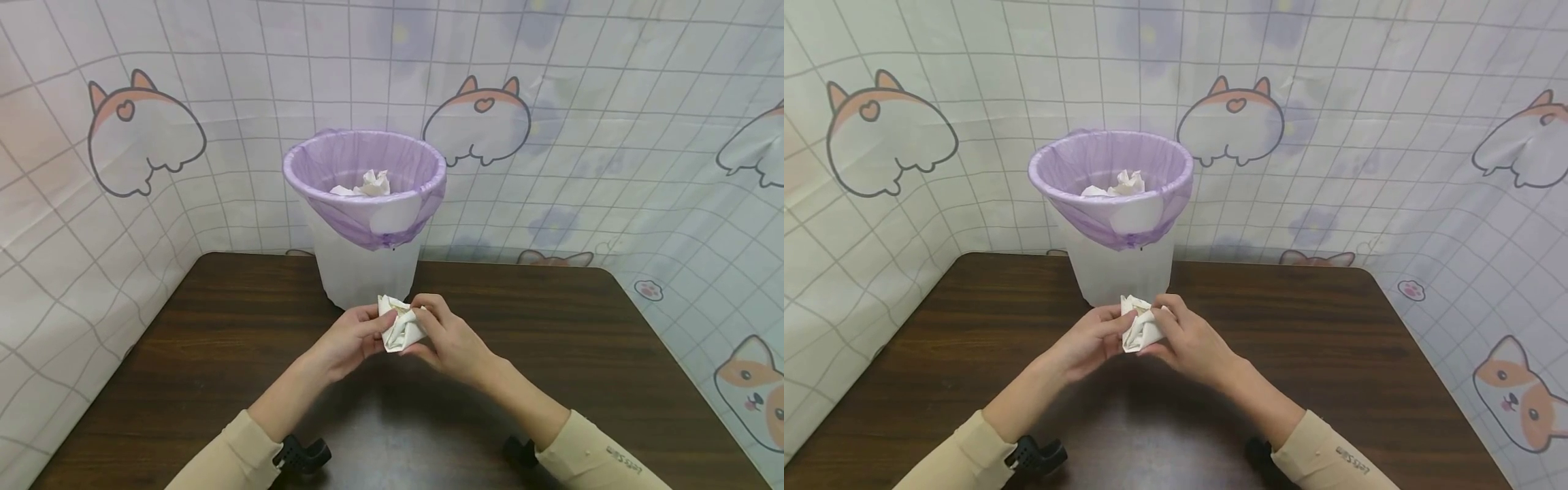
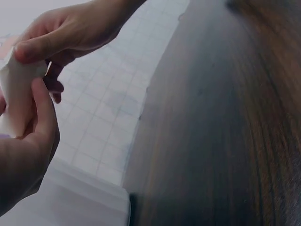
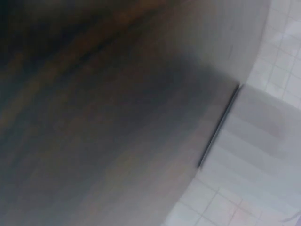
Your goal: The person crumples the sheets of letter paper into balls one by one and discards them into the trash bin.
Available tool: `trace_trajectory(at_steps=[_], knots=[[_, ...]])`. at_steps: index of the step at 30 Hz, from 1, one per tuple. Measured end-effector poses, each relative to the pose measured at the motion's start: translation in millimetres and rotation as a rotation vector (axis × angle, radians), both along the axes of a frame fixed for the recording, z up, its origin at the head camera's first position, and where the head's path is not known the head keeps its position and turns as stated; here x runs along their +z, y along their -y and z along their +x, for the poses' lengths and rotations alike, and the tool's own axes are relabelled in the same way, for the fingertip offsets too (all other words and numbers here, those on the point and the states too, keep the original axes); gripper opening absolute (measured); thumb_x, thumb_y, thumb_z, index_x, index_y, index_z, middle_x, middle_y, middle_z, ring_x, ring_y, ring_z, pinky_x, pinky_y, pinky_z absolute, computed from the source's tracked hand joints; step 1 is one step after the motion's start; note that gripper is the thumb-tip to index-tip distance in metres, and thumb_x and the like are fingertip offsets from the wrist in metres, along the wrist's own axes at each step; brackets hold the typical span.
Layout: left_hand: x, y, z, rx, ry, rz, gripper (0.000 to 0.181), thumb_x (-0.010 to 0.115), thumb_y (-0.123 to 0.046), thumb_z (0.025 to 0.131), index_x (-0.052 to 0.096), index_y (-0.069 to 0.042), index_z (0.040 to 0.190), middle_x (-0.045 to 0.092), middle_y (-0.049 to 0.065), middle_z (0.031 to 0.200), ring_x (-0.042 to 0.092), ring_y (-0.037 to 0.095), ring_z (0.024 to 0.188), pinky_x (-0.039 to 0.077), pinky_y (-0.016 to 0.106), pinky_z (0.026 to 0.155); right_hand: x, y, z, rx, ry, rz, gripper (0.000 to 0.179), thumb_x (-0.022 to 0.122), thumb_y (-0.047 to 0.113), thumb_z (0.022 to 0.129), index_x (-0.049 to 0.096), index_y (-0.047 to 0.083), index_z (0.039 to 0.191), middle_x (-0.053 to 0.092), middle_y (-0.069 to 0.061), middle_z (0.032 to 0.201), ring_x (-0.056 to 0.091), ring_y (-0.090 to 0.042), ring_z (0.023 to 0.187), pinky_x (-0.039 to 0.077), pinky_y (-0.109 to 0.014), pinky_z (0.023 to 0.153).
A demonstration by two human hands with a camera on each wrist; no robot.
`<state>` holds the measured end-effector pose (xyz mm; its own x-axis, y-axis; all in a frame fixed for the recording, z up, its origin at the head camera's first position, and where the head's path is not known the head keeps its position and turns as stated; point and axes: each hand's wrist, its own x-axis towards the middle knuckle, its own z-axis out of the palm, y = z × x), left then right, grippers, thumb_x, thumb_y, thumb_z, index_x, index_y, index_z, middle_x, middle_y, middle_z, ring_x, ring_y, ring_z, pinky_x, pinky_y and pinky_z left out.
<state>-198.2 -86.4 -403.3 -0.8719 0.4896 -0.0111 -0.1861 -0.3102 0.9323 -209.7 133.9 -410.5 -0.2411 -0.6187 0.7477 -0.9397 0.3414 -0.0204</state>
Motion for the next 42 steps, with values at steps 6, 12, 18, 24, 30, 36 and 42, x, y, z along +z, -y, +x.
trace_trajectory(at_steps=[6, 12, 18, 24, 30, 36, 42], knots=[[0.1, -5.8, 3.4, 0.088, -0.081, -0.039, 0.032, 0.057, -0.001, 0.103, 0.054, 0.015, 0.13, 0.068, 0.005, 0.107, 0.066, 0.014, 0.095, 0.056, 0.026, 0.08, -2.7, 1, 0.4, 0.032, 0.051, -0.039, 0.051, 0.053, 0.047, 0.105, 0.058, -0.002, 0.117, 0.05, -0.015, 0.12, 0.06, -0.022, 0.093, 0.055, -0.03, 0.074], [-3.0, -11.4, 3.8, 0.184, -0.17, -0.055, 0.026, 0.058, 0.002, 0.102, 0.058, 0.015, 0.124, 0.068, 0.005, 0.102, 0.065, 0.015, 0.09, 0.055, 0.025, 0.075, -2.1, 5, -1.9, 0.159, 0.239, -0.179, 0.041, 0.065, 0.039, 0.1, 0.063, 0.001, 0.116, 0.048, -0.019, 0.126, 0.06, -0.026, 0.097, 0.052, -0.028, 0.08], [-4.4, -10.1, 1.6, 0.191, -0.287, -0.085, 0.029, 0.059, -0.01, 0.106, 0.06, 0.012, 0.125, 0.068, 0.006, 0.105, 0.065, 0.016, 0.092, 0.057, 0.032, 0.081, 4.3, 3, -4.9, 0.156, 0.404, -0.254, 0.037, 0.065, 0.042, 0.097, 0.067, 0.007, 0.107, 0.052, -0.021, 0.132, 0.06, -0.02, 0.084, 0.05, -0.023, 0.063], [0.4, -1.8, -1.1, 0.054, -0.394, -0.092, 0.052, 0.071, -0.025, 0.1, 0.052, 0.01, 0.135, 0.062, 0.013, 0.119, 0.065, 0.022, 0.103, 0.056, 0.039, 0.09, 9.3, -2, -7.9, 0.119, 0.483, -0.248, 0.037, 0.064, 0.045, 0.096, 0.069, 0.011, 0.109, 0.06, -0.014, 0.131, 0.055, -0.016, 0.079, 0.043, -0.026, 0.055], [4.4, -0.8, -0.7, 0.09, -0.502, -0.276, 0.043, 0.081, -0.013, 0.091, 0.062, 0.0, 0.127, 0.066, 0.011, 0.114, 0.067, 0.023, 0.097, 0.057, 0.029, 0.082, 5.5, -4, -8.4, 0.092, 0.525, -0.218, 0.025, 0.071, 0.032, 0.097, 0.07, 0.012, 0.111, 0.062, -0.008, 0.127, 0.059, -0.016, 0.087, 0.048, -0.029, 0.056], [0.4, 1.5, -1.7, 0.173, -0.793, -0.527, 0.028, 0.076, -0.022, 0.096, 0.066, -0.009, 0.118, 0.069, -0.002, 0.095, 0.066, 0.014, 0.077, 0.055, 0.028, 0.065, 2.0, -5, -4.2, 0.053, 0.588, -0.236, 0.023, 0.079, 0.008, 0.091, 0.069, 0.012, 0.111, 0.063, -0.007, 0.127, 0.054, -0.014, 0.077, 0.046, -0.029, 0.056], [-5.1, 2.8, -4.8, 0.271, -0.985, -0.575, 0.016, 0.065, -0.027, 0.103, 0.064, -0.01, 0.102, 0.06, -0.008, 0.079, 0.056, 0.008, 0.065, 0.049, 0.026, 0.055, 2.2, -4, 1.3, 0.19, 0.849, -0.368, 0.038, 0.073, -0.002, 0.094, 0.058, 0.001, 0.129, 0.057, -0.014, 0.137, 0.064, -0.02, 0.095, 0.055, -0.024, 0.066]])
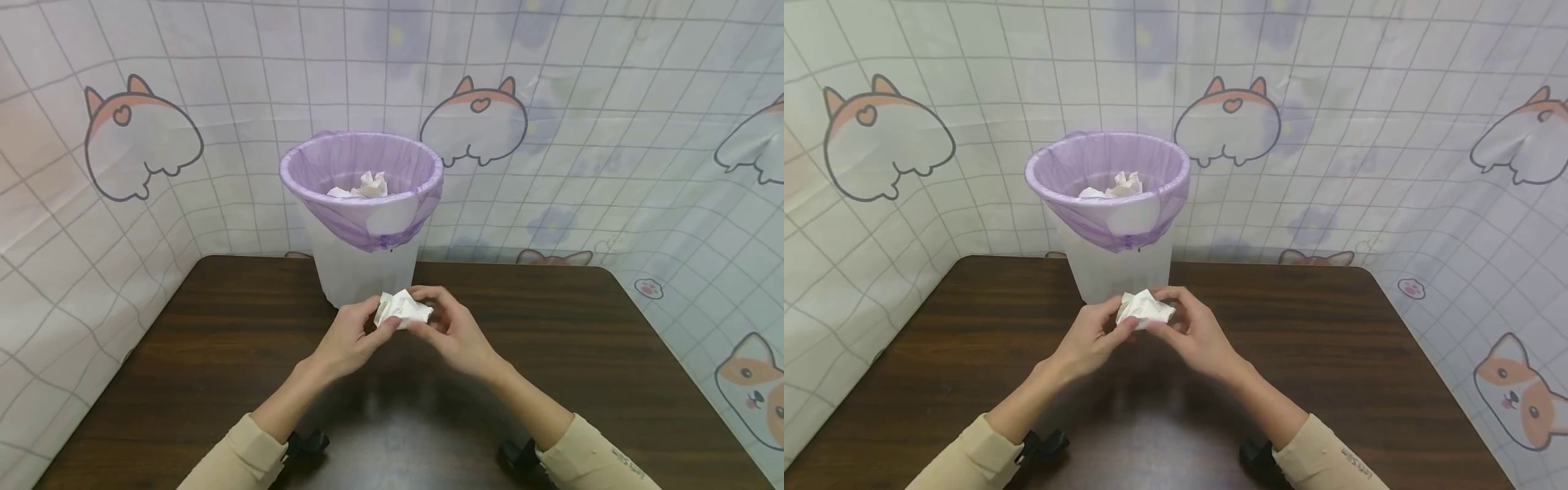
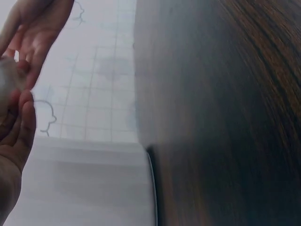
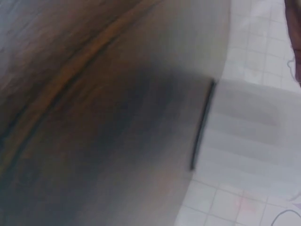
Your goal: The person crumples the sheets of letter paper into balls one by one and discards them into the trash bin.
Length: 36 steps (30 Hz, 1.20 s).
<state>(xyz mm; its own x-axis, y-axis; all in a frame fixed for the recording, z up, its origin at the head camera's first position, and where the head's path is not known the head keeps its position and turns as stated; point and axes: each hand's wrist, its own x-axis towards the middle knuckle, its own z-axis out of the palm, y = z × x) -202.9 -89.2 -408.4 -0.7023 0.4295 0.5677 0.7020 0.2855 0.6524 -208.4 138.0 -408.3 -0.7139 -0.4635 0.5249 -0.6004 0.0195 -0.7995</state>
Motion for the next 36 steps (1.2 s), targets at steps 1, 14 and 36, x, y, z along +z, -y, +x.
trace_trajectory(at_steps=[1, 14, 36], knots=[[-0.8, 0.2, -0.7, 0.006, -0.018, 0.008, 0.017, 0.062, -0.027, 0.104, 0.063, -0.011, 0.1, 0.058, -0.008, 0.078, 0.054, 0.008, 0.064, 0.048, 0.026, 0.054, 1.4, 0, 0.6, 0.012, 0.049, -0.021, 0.042, 0.072, -0.001, 0.095, 0.055, 0.0, 0.133, 0.056, -0.014, 0.138, 0.064, -0.021, 0.098, 0.055, -0.025, 0.068], [-3.1, -8.3, 1.3, 0.015, -0.201, 0.019, 0.02, 0.059, -0.02, 0.107, 0.066, -0.002, 0.112, 0.064, 0.0, 0.092, 0.058, 0.013, 0.08, 0.052, 0.03, 0.072, 8.6, -1, 0.4, 0.048, 0.417, -0.109, 0.048, 0.075, 0.013, 0.096, 0.054, -0.009, 0.134, 0.062, -0.015, 0.122, 0.071, -0.032, 0.094, 0.058, -0.041, 0.089], [-9.8, -11.4, 2.3, 0.027, 0.155, 0.1, 0.036, 0.063, -0.016, 0.105, 0.055, -0.004, 0.137, 0.066, 0.006, 0.113, 0.064, 0.017, 0.094, 0.056, 0.031, 0.08, 4.4, 4, -3.3, -0.107, 0.327, -0.164, 0.027, 0.078, -0.006, 0.088, 0.065, -0.011, 0.111, 0.067, -0.012, 0.105, 0.062, -0.016, 0.088, 0.057, -0.026, 0.075]])
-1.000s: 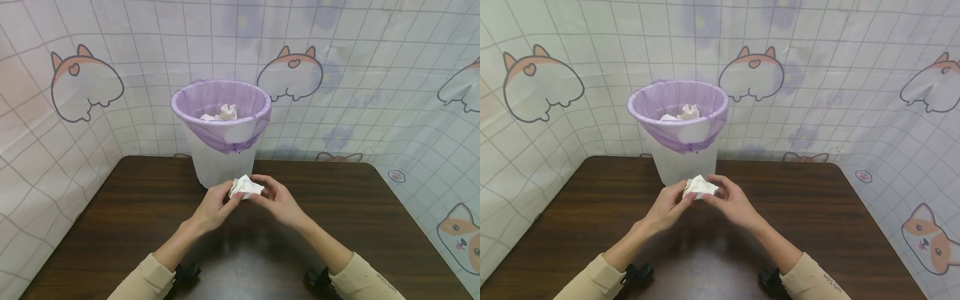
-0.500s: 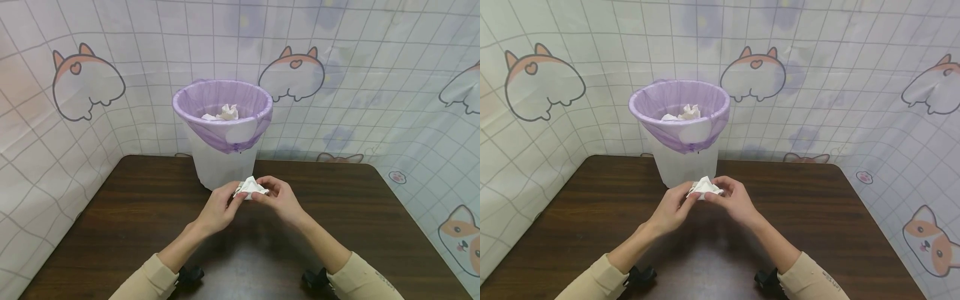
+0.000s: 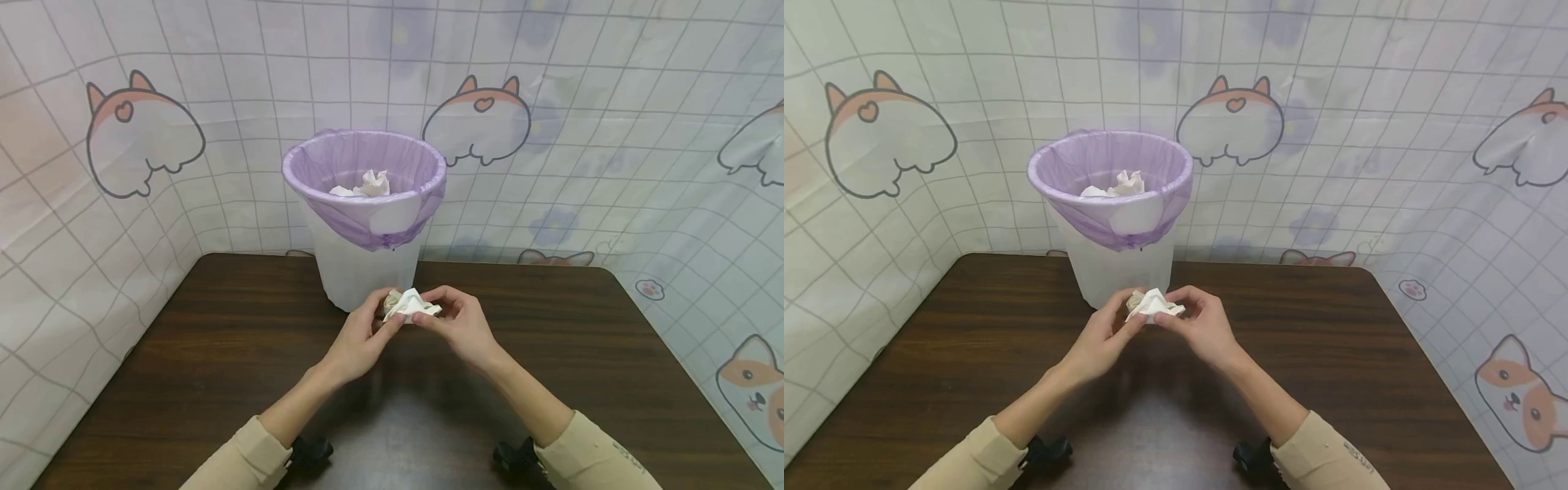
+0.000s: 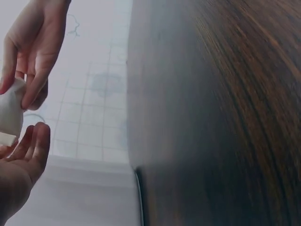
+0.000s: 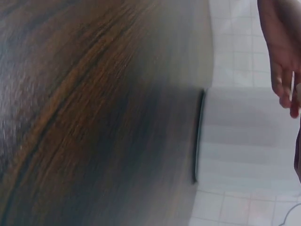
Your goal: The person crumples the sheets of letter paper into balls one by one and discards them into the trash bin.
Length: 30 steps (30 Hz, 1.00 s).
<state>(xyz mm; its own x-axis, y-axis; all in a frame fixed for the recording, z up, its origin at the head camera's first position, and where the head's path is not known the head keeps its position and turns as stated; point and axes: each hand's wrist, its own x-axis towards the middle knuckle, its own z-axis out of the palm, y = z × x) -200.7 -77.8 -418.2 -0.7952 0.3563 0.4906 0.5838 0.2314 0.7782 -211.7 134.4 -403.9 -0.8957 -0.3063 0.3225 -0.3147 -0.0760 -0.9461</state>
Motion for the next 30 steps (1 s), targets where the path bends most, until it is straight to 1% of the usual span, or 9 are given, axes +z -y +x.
trace_trajectory(at_steps=[2, 4, 6, 8, 12, 18, 24, 28, 30], knots=[[-0.8, -0.1, 0.3, 0.025, 0.073, 0.036, 0.041, 0.067, -0.019, 0.102, 0.055, -0.005, 0.138, 0.068, 0.006, 0.109, 0.066, 0.017, 0.089, 0.057, 0.029, 0.074, 0.3, 0, 0.1, -0.01, -0.013, 0.009, 0.027, 0.078, -0.006, 0.088, 0.065, -0.01, 0.111, 0.067, -0.014, 0.105, 0.062, -0.017, 0.087, 0.057, -0.026, 0.074], [-1.1, -0.2, 0.4, 0.053, 0.108, 0.056, 0.04, 0.072, -0.021, 0.099, 0.059, -0.008, 0.135, 0.069, 0.005, 0.104, 0.067, 0.017, 0.085, 0.057, 0.028, 0.072, -0.5, 1, 0.2, -0.022, -0.025, 0.027, 0.026, 0.078, -0.005, 0.087, 0.066, -0.009, 0.11, 0.067, -0.015, 0.103, 0.062, -0.017, 0.086, 0.056, -0.026, 0.072], [-1.4, -0.2, 0.7, 0.071, 0.117, 0.069, 0.036, 0.076, -0.021, 0.097, 0.063, -0.01, 0.129, 0.07, 0.003, 0.1, 0.066, 0.016, 0.081, 0.056, 0.027, 0.069, -2.1, 2, 0.2, -0.034, -0.033, 0.047, 0.025, 0.079, -0.005, 0.087, 0.067, -0.008, 0.109, 0.067, -0.014, 0.102, 0.061, -0.017, 0.085, 0.056, -0.025, 0.071], [-1.9, -0.5, 0.7, 0.078, 0.101, 0.07, 0.031, 0.076, -0.02, 0.096, 0.066, -0.01, 0.124, 0.07, 0.002, 0.098, 0.065, 0.016, 0.079, 0.055, 0.026, 0.067, -3.7, 3, 0.1, -0.043, -0.03, 0.055, 0.024, 0.079, -0.005, 0.087, 0.067, -0.008, 0.108, 0.067, -0.014, 0.101, 0.061, -0.016, 0.084, 0.055, -0.025, 0.07], [-3.6, -2.5, -0.2, 0.094, 0.024, 0.076, 0.024, 0.075, -0.017, 0.096, 0.067, -0.008, 0.118, 0.07, 0.001, 0.097, 0.063, 0.014, 0.078, 0.054, 0.026, 0.065, -4.8, 5, -1.4, -0.053, -0.031, 0.042, 0.021, 0.078, -0.008, 0.086, 0.067, -0.01, 0.104, 0.068, -0.013, 0.098, 0.062, -0.016, 0.082, 0.055, -0.024, 0.069], [-5.9, -6.7, -4.5, 0.14, -0.119, 0.132, 0.019, 0.077, -0.015, 0.094, 0.07, -0.006, 0.109, 0.07, 0.0, 0.091, 0.063, 0.012, 0.072, 0.054, 0.028, 0.059, -3.5, 12, -2.9, -0.087, -0.054, -0.005, 0.014, 0.078, -0.01, 0.086, 0.066, -0.009, 0.094, 0.068, -0.013, 0.095, 0.062, -0.016, 0.082, 0.055, -0.024, 0.069], [-6.7, -7.1, -5.1, 0.192, -0.252, 0.092, 0.005, 0.076, -0.009, 0.094, 0.072, -0.007, 0.097, 0.065, -0.001, 0.081, 0.057, 0.011, 0.063, 0.047, 0.024, 0.049, -8.0, 20, 0.0, -0.142, -0.033, -0.036, 0.014, 0.079, -0.009, 0.085, 0.065, -0.009, 0.086, 0.069, -0.006, 0.089, 0.062, -0.015, 0.08, 0.055, -0.023, 0.069], [-4.9, -7.3, -6.0, 0.2, -0.306, 0.059, 0.005, 0.076, -0.004, 0.092, 0.073, -0.005, 0.096, 0.067, 0.001, 0.082, 0.061, 0.013, 0.065, 0.05, 0.024, 0.05, -10.3, 23, 1.5, -0.17, -0.026, -0.07, 0.014, 0.079, -0.01, 0.085, 0.065, -0.01, 0.086, 0.071, -0.004, 0.087, 0.064, -0.015, 0.08, 0.057, -0.025, 0.07], [-4.6, -7.6, -7.5, 0.198, -0.301, 0.058, 0.005, 0.077, -0.005, 0.092, 0.073, -0.005, 0.095, 0.067, 0.0, 0.081, 0.061, 0.012, 0.066, 0.052, 0.024, 0.052, -10.4, 22, 1.4, -0.171, -0.022, -0.083, 0.014, 0.078, -0.01, 0.085, 0.065, -0.011, 0.087, 0.071, -0.004, 0.087, 0.065, -0.015, 0.081, 0.057, -0.025, 0.071]])
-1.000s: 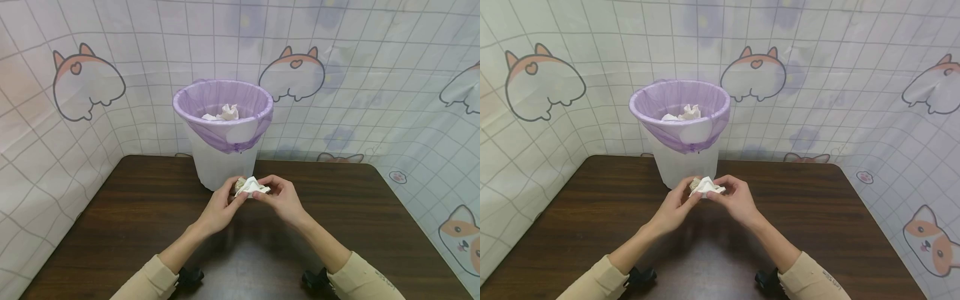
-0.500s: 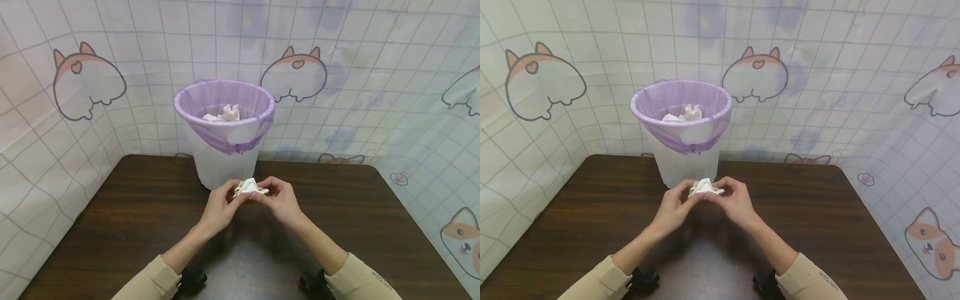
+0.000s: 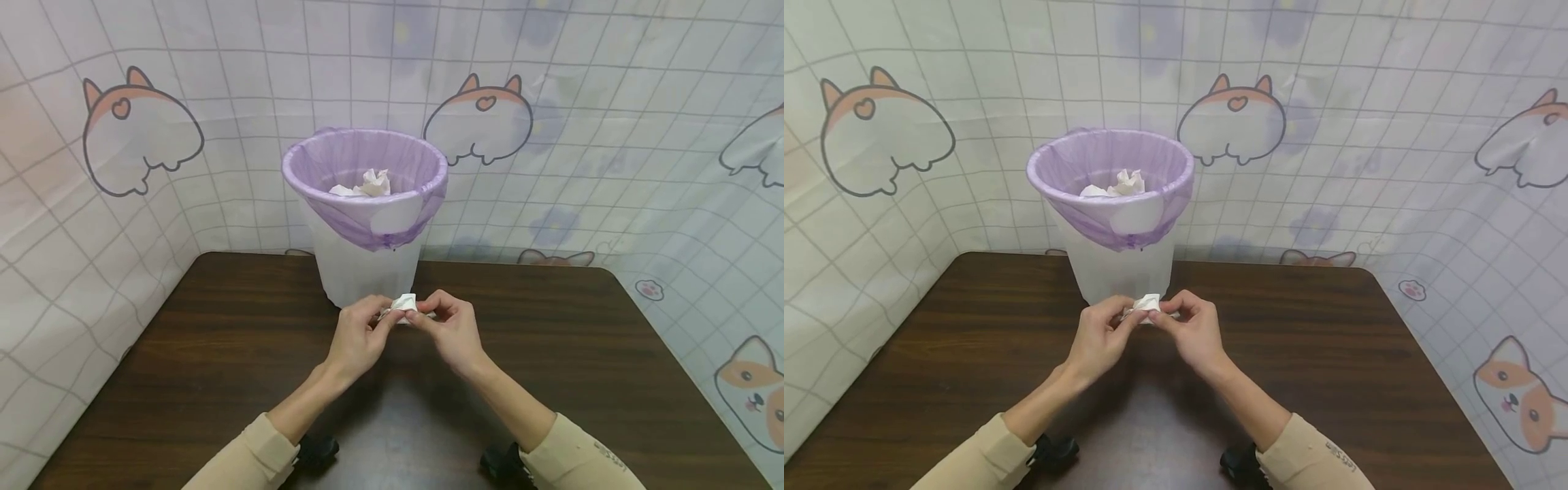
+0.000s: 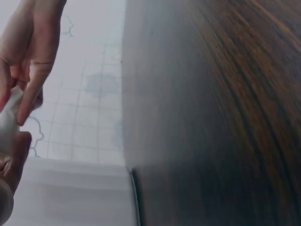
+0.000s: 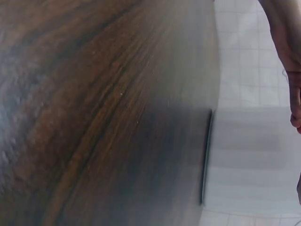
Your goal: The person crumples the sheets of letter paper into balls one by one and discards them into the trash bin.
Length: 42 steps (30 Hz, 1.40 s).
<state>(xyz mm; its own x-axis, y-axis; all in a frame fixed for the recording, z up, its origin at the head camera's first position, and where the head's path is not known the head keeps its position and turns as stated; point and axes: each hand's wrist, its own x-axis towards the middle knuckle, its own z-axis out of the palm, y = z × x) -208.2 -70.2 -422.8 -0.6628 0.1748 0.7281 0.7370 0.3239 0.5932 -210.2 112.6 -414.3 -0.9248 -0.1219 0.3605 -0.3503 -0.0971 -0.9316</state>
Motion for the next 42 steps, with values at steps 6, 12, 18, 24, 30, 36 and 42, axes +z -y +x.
trace_trajectory(at_steps=[6, 12, 18, 24, 30, 36, 42], knots=[[3.2, 6.6, -1.1, -0.134, 0.277, 0.069, 0.015, 0.077, -0.016, 0.095, 0.072, -0.007, 0.105, 0.07, 0.001, 0.088, 0.064, 0.014, 0.068, 0.056, 0.027, 0.06, 0.7, -9, -1.0, 0.035, 0.021, 0.015, 0.012, 0.078, -0.008, 0.086, 0.067, -0.004, 0.088, 0.069, -0.008, 0.091, 0.062, -0.014, 0.081, 0.055, -0.024, 0.07], [10.8, 19.1, -2.1, -0.444, 0.694, 0.402, 0.034, 0.052, -0.019, 0.11, 0.062, 0.008, 0.128, 0.068, 0.015, 0.114, 0.069, 0.023, 0.094, 0.058, 0.038, 0.086, 3.0, -20, -4.5, 0.148, 0.005, -0.049, 0.023, 0.074, -0.016, 0.086, 0.07, 0.006, 0.09, 0.068, -0.004, 0.103, 0.064, -0.015, 0.09, 0.058, -0.026, 0.077], [11.7, 26.5, -4.4, -0.566, 0.966, 0.533, 0.013, 0.058, -0.006, 0.105, 0.07, -0.01, 0.106, 0.066, 0.011, 0.111, 0.067, 0.02, 0.095, 0.058, 0.035, 0.087, 4.1, -25, -4.9, 0.229, -0.077, 0.017, 0.018, 0.078, -0.011, 0.084, 0.07, 0.002, 0.093, 0.068, -0.005, 0.107, 0.065, -0.018, 0.095, 0.057, -0.027, 0.076], [12.7, 31.0, -4.8, -0.626, 1.063, 0.431, 0.029, 0.058, -0.004, 0.105, 0.061, -0.004, 0.134, 0.063, 0.014, 0.117, 0.068, 0.024, 0.103, 0.055, 0.039, 0.095, 3.7, -26, -4.1, 0.264, -0.107, 0.047, 0.019, 0.078, -0.01, 0.086, 0.067, -0.009, 0.101, 0.07, -0.009, 0.105, 0.065, -0.018, 0.088, 0.058, -0.029, 0.075], [14.2, 32.9, -5.8, -0.629, 1.11, 0.324, 0.041, 0.056, -0.002, 0.104, 0.049, 0.016, 0.14, 0.066, 0.013, 0.119, 0.068, 0.021, 0.103, 0.054, 0.036, 0.096, 1.3, -26, -4.6, 0.269, -0.082, 0.103, 0.024, 0.078, -0.007, 0.087, 0.068, -0.009, 0.109, 0.071, -0.009, 0.105, 0.065, -0.017, 0.084, 0.057, -0.027, 0.073], [15.3, 31.5, -4.5, -0.562, 1.101, 0.294, 0.037, 0.063, -0.002, 0.101, 0.057, 0.016, 0.132, 0.068, 0.011, 0.111, 0.068, 0.02, 0.097, 0.057, 0.032, 0.088, -1.1, -26, -6.2, 0.314, -0.135, 0.143, 0.029, 0.076, -0.01, 0.087, 0.07, -0.009, 0.116, 0.067, -0.013, 0.106, 0.064, -0.018, 0.088, 0.057, -0.026, 0.074], [10.5, 25.9, -3.9, -0.493, 1.055, 0.282, 0.033, 0.064, 0.001, 0.099, 0.06, 0.016, 0.128, 0.071, 0.01, 0.106, 0.069, 0.019, 0.093, 0.057, 0.031, 0.083, -4.0, -24, -8.0, 0.268, -0.205, 0.179, 0.021, 0.075, -0.014, 0.085, 0.074, -0.007, 0.105, 0.062, -0.013, 0.093, 0.061, -0.017, 0.084, 0.056, -0.025, 0.068]])
